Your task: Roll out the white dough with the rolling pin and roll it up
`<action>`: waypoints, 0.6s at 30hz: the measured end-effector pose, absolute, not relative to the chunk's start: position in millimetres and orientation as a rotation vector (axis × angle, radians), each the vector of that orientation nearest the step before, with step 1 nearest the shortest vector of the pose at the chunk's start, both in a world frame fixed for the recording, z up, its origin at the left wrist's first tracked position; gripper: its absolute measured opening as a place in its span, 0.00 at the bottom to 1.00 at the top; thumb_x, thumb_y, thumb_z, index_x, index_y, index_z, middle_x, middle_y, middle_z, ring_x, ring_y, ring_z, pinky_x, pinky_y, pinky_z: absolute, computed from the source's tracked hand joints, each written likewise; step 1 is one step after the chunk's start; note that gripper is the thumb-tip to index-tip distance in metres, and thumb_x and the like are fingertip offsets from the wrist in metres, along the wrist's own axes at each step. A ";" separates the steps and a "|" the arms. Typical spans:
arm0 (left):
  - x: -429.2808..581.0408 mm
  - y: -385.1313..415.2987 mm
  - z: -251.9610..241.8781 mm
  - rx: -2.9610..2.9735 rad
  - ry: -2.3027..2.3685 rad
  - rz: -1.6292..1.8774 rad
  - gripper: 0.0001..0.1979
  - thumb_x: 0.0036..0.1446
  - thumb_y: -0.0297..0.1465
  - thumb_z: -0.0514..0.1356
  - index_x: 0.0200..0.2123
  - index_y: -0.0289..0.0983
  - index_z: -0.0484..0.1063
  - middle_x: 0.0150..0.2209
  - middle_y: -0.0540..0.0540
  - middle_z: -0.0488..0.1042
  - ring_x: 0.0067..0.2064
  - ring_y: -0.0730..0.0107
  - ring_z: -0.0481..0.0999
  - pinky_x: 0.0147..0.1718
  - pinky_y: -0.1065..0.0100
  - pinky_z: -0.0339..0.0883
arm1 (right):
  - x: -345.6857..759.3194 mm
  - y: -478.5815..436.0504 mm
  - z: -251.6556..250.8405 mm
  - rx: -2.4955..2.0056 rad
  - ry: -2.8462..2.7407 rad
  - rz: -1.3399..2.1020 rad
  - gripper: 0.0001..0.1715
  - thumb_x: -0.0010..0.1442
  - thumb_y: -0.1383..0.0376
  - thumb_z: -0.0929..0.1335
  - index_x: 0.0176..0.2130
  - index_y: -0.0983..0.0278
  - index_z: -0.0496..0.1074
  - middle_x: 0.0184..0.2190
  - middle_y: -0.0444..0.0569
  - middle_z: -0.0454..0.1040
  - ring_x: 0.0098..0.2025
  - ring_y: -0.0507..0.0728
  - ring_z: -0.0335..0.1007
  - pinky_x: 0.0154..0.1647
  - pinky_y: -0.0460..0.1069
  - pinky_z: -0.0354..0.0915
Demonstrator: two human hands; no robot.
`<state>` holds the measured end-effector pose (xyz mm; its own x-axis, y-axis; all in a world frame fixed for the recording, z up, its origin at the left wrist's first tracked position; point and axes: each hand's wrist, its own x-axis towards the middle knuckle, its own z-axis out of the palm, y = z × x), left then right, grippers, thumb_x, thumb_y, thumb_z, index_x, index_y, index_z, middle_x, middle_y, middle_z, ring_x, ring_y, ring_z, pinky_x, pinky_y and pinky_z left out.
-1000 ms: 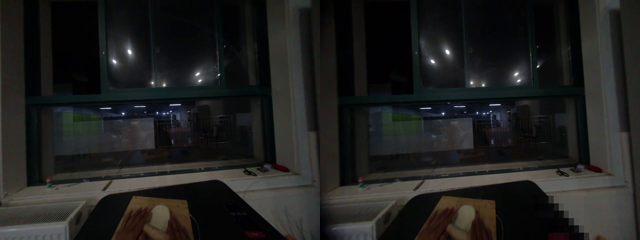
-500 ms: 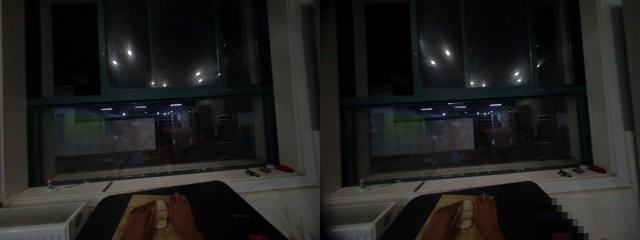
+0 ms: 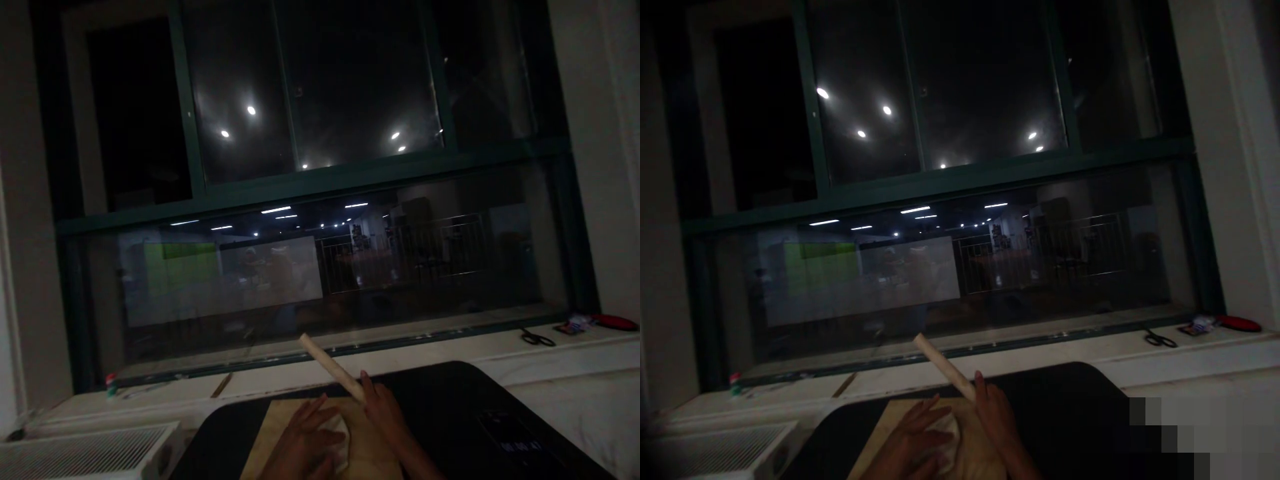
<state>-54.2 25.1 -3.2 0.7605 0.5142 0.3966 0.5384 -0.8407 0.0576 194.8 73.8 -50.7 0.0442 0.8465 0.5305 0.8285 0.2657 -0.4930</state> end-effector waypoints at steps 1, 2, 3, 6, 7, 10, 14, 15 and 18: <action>-49.5 27.2 -2.2 -2.960 -0.907 -0.571 0.21 0.64 0.42 0.62 0.60 0.56 0.72 0.68 0.49 0.66 0.70 0.47 0.61 0.65 0.38 0.61 | 198.9 75.1 -51.1 -1.536 -1.747 0.120 0.32 0.57 0.53 0.72 0.55 0.70 0.75 0.32 0.57 0.80 0.31 0.60 0.74 0.32 0.49 0.64; -45.2 29.6 -2.8 -3.016 -0.948 -0.553 0.24 0.64 0.46 0.62 0.62 0.57 0.69 0.69 0.48 0.64 0.71 0.46 0.60 0.65 0.37 0.60 | 202.0 76.0 -51.0 -1.528 -1.727 0.233 0.34 0.56 0.53 0.72 0.56 0.70 0.75 0.33 0.57 0.79 0.30 0.58 0.73 0.31 0.49 0.64; -41.5 32.1 -4.8 -3.055 -0.980 -0.563 0.26 0.64 0.48 0.62 0.64 0.57 0.67 0.69 0.47 0.64 0.70 0.47 0.61 0.65 0.38 0.60 | 203.8 76.5 -50.6 -1.515 -1.682 0.363 0.33 0.56 0.52 0.73 0.54 0.70 0.76 0.33 0.55 0.79 0.29 0.57 0.71 0.30 0.48 0.63; -33.5 37.4 -14.9 -3.090 -1.004 -0.650 0.27 0.63 0.46 0.63 0.64 0.55 0.67 0.66 0.45 0.70 0.67 0.52 0.68 0.63 0.48 0.66 | 202.4 77.6 -47.7 -1.473 -1.365 0.809 0.31 0.62 0.42 0.66 0.39 0.67 0.78 0.23 0.48 0.71 0.24 0.54 0.66 0.25 0.47 0.59; -31.4 37.5 -18.3 -3.084 -1.006 -0.685 0.26 0.63 0.44 0.63 0.64 0.55 0.68 0.65 0.45 0.72 0.66 0.53 0.69 0.63 0.51 0.67 | 200.4 77.9 -46.2 -1.471 -1.260 0.912 0.34 0.65 0.39 0.62 0.32 0.65 0.76 0.19 0.45 0.67 0.22 0.53 0.63 0.24 0.47 0.57; -23.5 32.6 -25.1 -3.029 -1.103 -0.789 0.20 0.62 0.38 0.63 0.57 0.54 0.75 0.62 0.47 0.75 0.63 0.55 0.72 0.61 0.55 0.69 | 195.1 77.8 -41.2 -1.463 -1.127 1.043 0.39 0.70 0.42 0.53 0.22 0.61 0.67 0.15 0.42 0.59 0.18 0.51 0.57 0.21 0.47 0.53; -6.8 19.5 -25.1 -2.890 -1.311 -0.891 0.13 0.62 0.35 0.60 0.47 0.51 0.82 0.57 0.45 0.78 0.59 0.53 0.75 0.58 0.54 0.73 | 194.2 74.7 -36.5 -1.454 -1.116 1.049 0.39 0.72 0.44 0.52 0.19 0.60 0.63 0.14 0.42 0.59 0.17 0.50 0.56 0.21 0.47 0.52; -2.3 16.1 -23.4 -2.865 -1.350 -0.900 0.13 0.62 0.35 0.59 0.44 0.50 0.83 0.56 0.45 0.79 0.58 0.53 0.76 0.57 0.54 0.74 | 194.6 73.8 -35.9 -1.456 -1.116 1.046 0.39 0.71 0.43 0.52 0.18 0.60 0.63 0.14 0.42 0.58 0.17 0.50 0.56 0.21 0.47 0.52; 7.2 8.2 -18.0 -2.825 -1.411 -0.915 0.14 0.65 0.35 0.56 0.37 0.47 0.84 0.53 0.44 0.80 0.54 0.54 0.77 0.54 0.53 0.75 | 195.5 71.9 -34.6 -1.475 -1.112 1.044 0.41 0.69 0.39 0.53 0.18 0.59 0.62 0.14 0.42 0.58 0.17 0.51 0.55 0.20 0.47 0.51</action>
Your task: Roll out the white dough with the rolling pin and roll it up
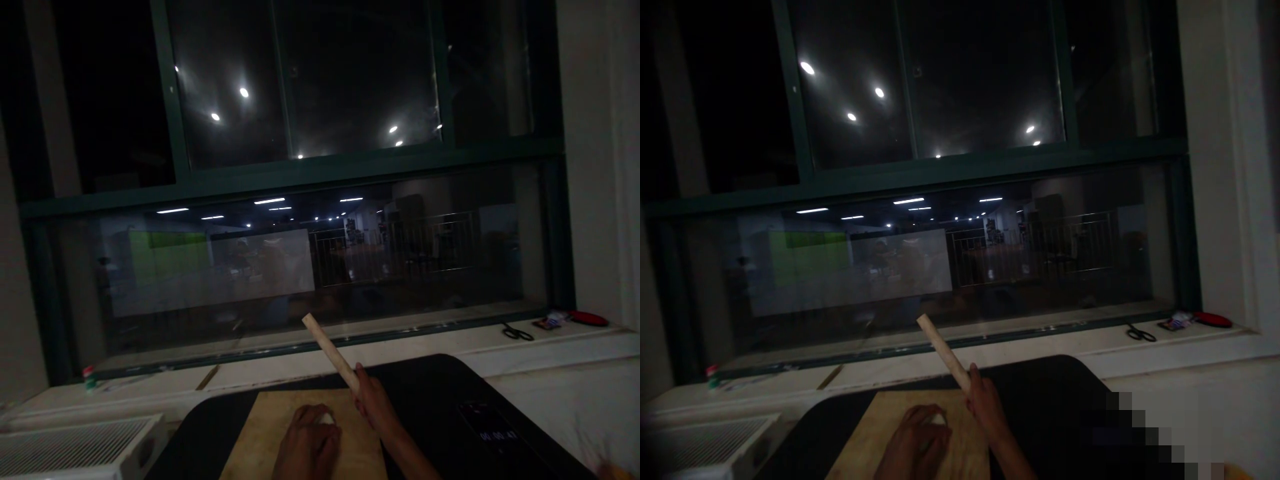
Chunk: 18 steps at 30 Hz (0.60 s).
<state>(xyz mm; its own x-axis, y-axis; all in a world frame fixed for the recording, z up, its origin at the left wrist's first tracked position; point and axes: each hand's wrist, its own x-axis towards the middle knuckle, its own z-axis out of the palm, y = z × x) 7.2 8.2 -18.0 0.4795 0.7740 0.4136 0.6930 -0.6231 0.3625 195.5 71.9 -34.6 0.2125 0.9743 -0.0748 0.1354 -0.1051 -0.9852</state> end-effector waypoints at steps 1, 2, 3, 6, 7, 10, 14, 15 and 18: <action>8.1 7.0 -17.6 2.569 1.286 0.857 0.15 0.66 0.35 0.55 0.36 0.47 0.84 0.52 0.44 0.80 0.54 0.54 0.77 0.54 0.53 0.75 | 195.6 71.3 -33.8 -1.482 -1.109 1.046 0.41 0.69 0.38 0.52 0.18 0.59 0.63 0.14 0.43 0.59 0.16 0.51 0.55 0.20 0.48 0.50; 7.5 6.6 -18.5 2.563 1.275 0.888 0.16 0.67 0.35 0.55 0.36 0.46 0.84 0.51 0.44 0.81 0.54 0.55 0.77 0.54 0.53 0.74 | 195.7 70.6 -32.9 -1.487 -1.109 1.048 0.41 0.68 0.38 0.52 0.18 0.59 0.63 0.14 0.43 0.59 0.16 0.51 0.55 0.19 0.48 0.50; 5.5 7.1 -20.6 2.554 1.254 0.923 0.15 0.67 0.36 0.54 0.39 0.46 0.83 0.51 0.44 0.81 0.54 0.55 0.77 0.55 0.54 0.74 | 195.6 69.8 -31.7 -1.489 -1.109 1.048 0.41 0.68 0.38 0.52 0.18 0.60 0.63 0.14 0.43 0.60 0.16 0.51 0.55 0.19 0.47 0.49; -5.5 12.5 -32.2 2.529 1.135 1.014 0.14 0.65 0.39 0.58 0.51 0.48 0.79 0.55 0.44 0.79 0.58 0.56 0.75 0.58 0.54 0.72 | 194.8 66.7 -27.4 -1.483 -1.110 1.047 0.41 0.68 0.37 0.53 0.18 0.60 0.63 0.14 0.43 0.60 0.16 0.51 0.56 0.19 0.47 0.50; -9.2 14.6 -36.1 2.527 1.093 1.038 0.16 0.64 0.40 0.59 0.53 0.48 0.78 0.56 0.44 0.78 0.59 0.56 0.75 0.59 0.55 0.72 | 194.3 65.6 -26.1 -1.480 -1.108 1.047 0.41 0.68 0.37 0.53 0.18 0.60 0.63 0.14 0.43 0.60 0.16 0.51 0.56 0.19 0.47 0.50; -14.3 17.3 -41.7 2.513 1.058 1.094 0.14 0.62 0.41 0.61 0.49 0.47 0.80 0.56 0.43 0.78 0.59 0.55 0.75 0.59 0.54 0.72 | 192.5 62.7 -23.3 -1.468 -1.101 1.053 0.41 0.69 0.38 0.53 0.18 0.60 0.63 0.14 0.43 0.60 0.16 0.50 0.56 0.19 0.47 0.50; -2.8 10.7 -32.5 2.419 1.204 1.042 0.13 0.64 0.41 0.59 0.41 0.46 0.83 0.53 0.42 0.80 0.57 0.54 0.76 0.58 0.54 0.72 | 191.8 59.8 -22.5 -1.468 -1.090 1.059 0.40 0.68 0.38 0.55 0.18 0.60 0.63 0.14 0.43 0.61 0.17 0.50 0.57 0.19 0.46 0.51; 1.6 8.7 -29.3 2.402 1.236 1.026 0.13 0.65 0.40 0.58 0.39 0.46 0.83 0.52 0.43 0.80 0.56 0.55 0.76 0.57 0.54 0.72 | 192.0 59.2 -22.5 -1.470 -1.088 1.061 0.40 0.68 0.38 0.55 0.18 0.60 0.62 0.14 0.43 0.61 0.17 0.50 0.57 0.19 0.46 0.51; 11.5 5.9 -24.8 2.372 1.285 1.042 0.15 0.66 0.39 0.56 0.34 0.44 0.83 0.49 0.43 0.82 0.53 0.55 0.78 0.55 0.54 0.73 | 192.9 57.9 -22.2 -1.473 -1.080 1.067 0.40 0.69 0.39 0.54 0.18 0.60 0.62 0.13 0.42 0.60 0.16 0.49 0.55 0.19 0.46 0.50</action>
<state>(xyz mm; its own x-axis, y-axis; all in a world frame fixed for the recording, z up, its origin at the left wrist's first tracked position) 11.5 5.9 -24.8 0.3557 0.8066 0.4722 0.6289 -0.5803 0.5175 192.9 57.9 -22.2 0.2182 0.9711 -0.0966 0.1082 -0.1224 -0.9866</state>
